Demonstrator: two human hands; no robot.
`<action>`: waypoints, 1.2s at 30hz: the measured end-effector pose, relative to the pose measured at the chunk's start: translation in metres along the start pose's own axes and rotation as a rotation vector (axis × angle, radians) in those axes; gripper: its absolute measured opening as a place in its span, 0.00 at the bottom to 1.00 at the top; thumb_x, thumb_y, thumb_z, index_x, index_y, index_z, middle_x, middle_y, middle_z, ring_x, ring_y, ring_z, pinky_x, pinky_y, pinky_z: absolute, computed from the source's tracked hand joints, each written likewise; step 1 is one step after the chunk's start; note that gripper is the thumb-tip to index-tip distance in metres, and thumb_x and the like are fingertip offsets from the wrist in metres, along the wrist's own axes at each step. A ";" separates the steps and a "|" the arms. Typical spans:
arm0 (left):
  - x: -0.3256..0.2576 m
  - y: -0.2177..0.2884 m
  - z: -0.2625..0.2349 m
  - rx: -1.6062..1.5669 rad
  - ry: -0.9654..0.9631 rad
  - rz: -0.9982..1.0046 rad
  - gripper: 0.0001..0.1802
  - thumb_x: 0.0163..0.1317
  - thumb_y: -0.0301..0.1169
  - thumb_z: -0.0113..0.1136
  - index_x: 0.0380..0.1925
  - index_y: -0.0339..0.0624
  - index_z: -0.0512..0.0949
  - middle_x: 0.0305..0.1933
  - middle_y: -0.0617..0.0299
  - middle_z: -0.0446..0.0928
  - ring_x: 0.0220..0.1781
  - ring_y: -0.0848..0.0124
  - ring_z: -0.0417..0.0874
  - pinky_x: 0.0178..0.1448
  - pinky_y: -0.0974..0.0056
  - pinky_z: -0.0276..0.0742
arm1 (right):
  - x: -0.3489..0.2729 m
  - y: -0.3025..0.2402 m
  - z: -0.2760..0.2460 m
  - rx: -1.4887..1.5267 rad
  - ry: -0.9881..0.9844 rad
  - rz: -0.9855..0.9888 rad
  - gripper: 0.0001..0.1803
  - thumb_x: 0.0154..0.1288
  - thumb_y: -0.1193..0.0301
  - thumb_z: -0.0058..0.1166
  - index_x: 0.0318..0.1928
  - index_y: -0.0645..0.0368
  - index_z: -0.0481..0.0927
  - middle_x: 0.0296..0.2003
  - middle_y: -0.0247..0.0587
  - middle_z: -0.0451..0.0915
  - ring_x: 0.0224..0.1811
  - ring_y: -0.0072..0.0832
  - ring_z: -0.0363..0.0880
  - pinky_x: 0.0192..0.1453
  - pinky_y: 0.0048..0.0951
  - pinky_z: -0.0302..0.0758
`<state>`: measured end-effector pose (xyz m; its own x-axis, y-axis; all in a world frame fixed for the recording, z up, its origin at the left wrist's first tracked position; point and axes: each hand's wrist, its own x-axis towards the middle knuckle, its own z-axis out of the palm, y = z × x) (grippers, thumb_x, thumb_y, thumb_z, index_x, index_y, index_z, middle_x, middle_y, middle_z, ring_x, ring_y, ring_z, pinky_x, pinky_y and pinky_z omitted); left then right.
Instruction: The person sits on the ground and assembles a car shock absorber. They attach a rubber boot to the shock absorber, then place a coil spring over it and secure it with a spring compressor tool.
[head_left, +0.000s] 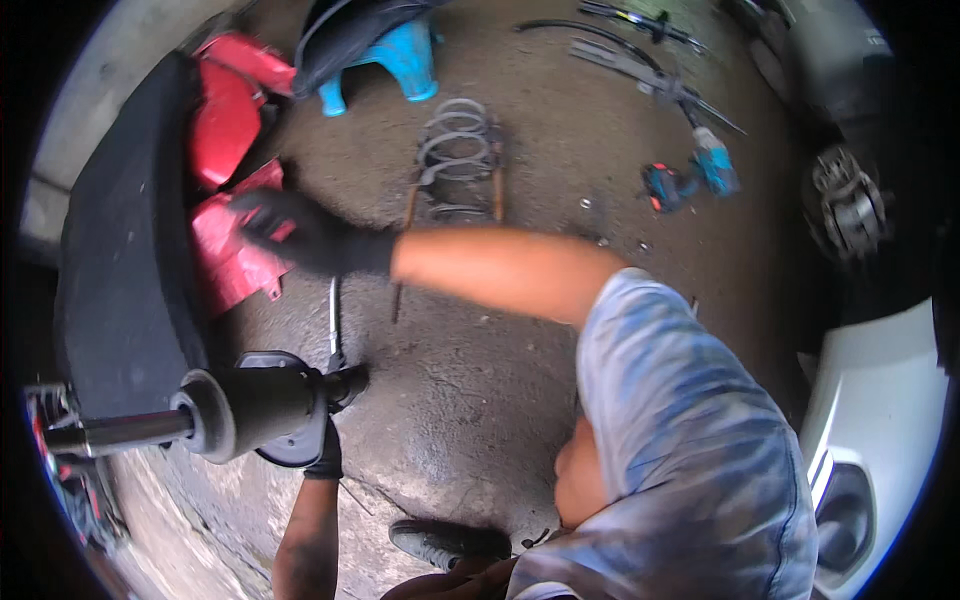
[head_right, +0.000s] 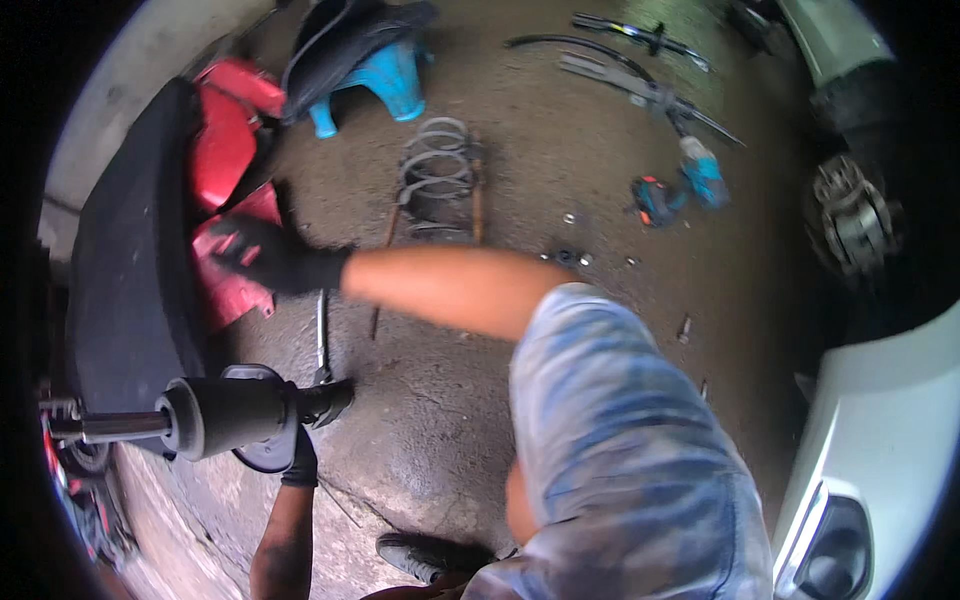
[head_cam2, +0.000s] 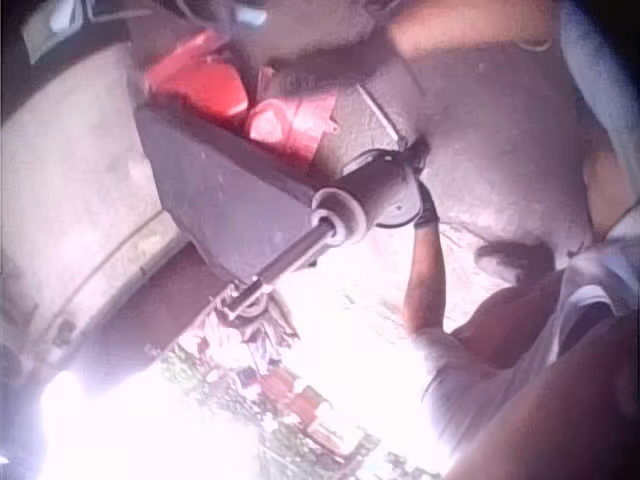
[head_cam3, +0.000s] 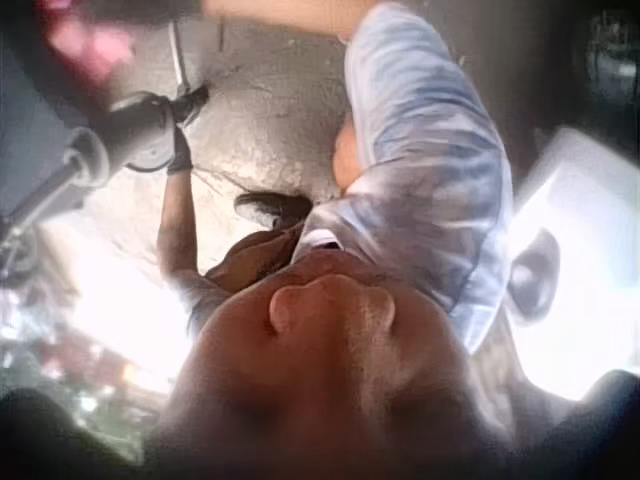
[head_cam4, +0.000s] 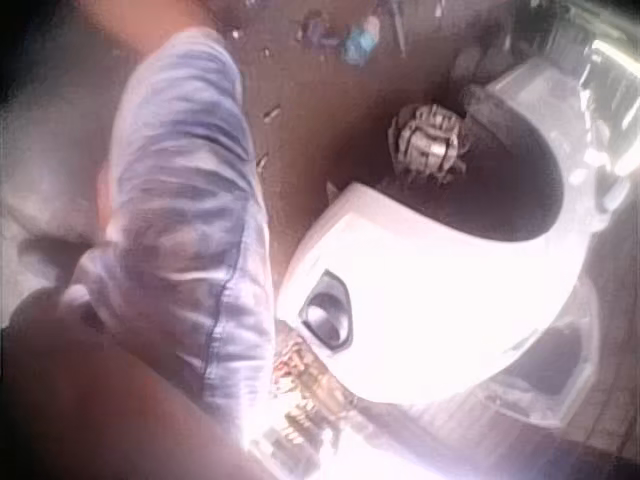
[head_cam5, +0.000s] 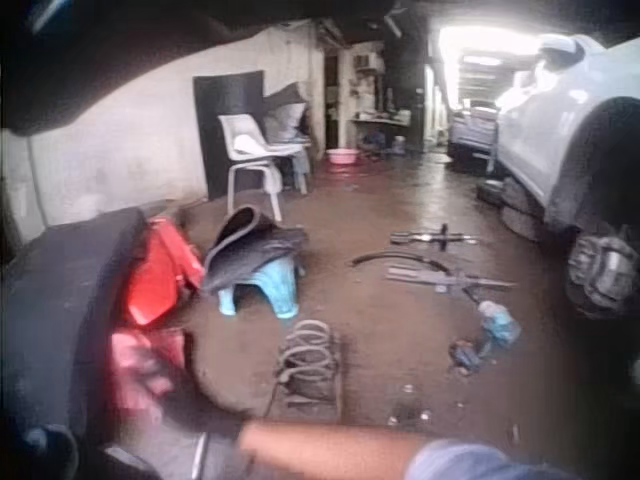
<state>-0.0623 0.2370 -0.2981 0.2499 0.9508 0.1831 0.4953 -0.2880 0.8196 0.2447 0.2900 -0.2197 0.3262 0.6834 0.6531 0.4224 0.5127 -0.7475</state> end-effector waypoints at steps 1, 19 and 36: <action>0.005 -0.018 0.003 -0.021 0.013 0.032 0.21 0.61 0.34 0.64 0.53 0.38 0.75 0.56 0.58 0.75 0.58 0.67 0.71 0.65 0.60 0.64 | -0.002 -0.035 0.032 0.200 -0.019 -0.064 0.16 0.66 0.63 0.55 0.46 0.63 0.75 0.40 0.50 0.78 0.43 0.32 0.77 0.49 0.33 0.74; 0.003 -0.030 -0.081 0.130 -0.059 0.009 0.22 0.62 0.35 0.62 0.54 0.40 0.73 0.58 0.57 0.74 0.59 0.66 0.71 0.65 0.60 0.63 | -0.023 -0.176 0.146 0.286 -0.555 0.116 0.23 0.37 0.51 0.61 0.29 0.56 0.83 0.30 0.51 0.82 0.35 0.48 0.82 0.40 0.43 0.77; 0.037 -0.023 -0.041 0.077 -0.183 0.139 0.24 0.61 0.35 0.62 0.56 0.41 0.71 0.58 0.57 0.73 0.60 0.65 0.71 0.66 0.59 0.63 | -0.025 -0.127 0.094 0.209 0.000 -0.316 0.14 0.49 0.62 0.58 0.29 0.60 0.76 0.32 0.52 0.75 0.32 0.51 0.74 0.39 0.50 0.71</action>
<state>-0.0986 0.2834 -0.2878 0.4634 0.8668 0.1841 0.5057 -0.4293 0.7483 0.1033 0.2563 -0.1523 0.2070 0.4747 0.8555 0.3204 0.7933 -0.5177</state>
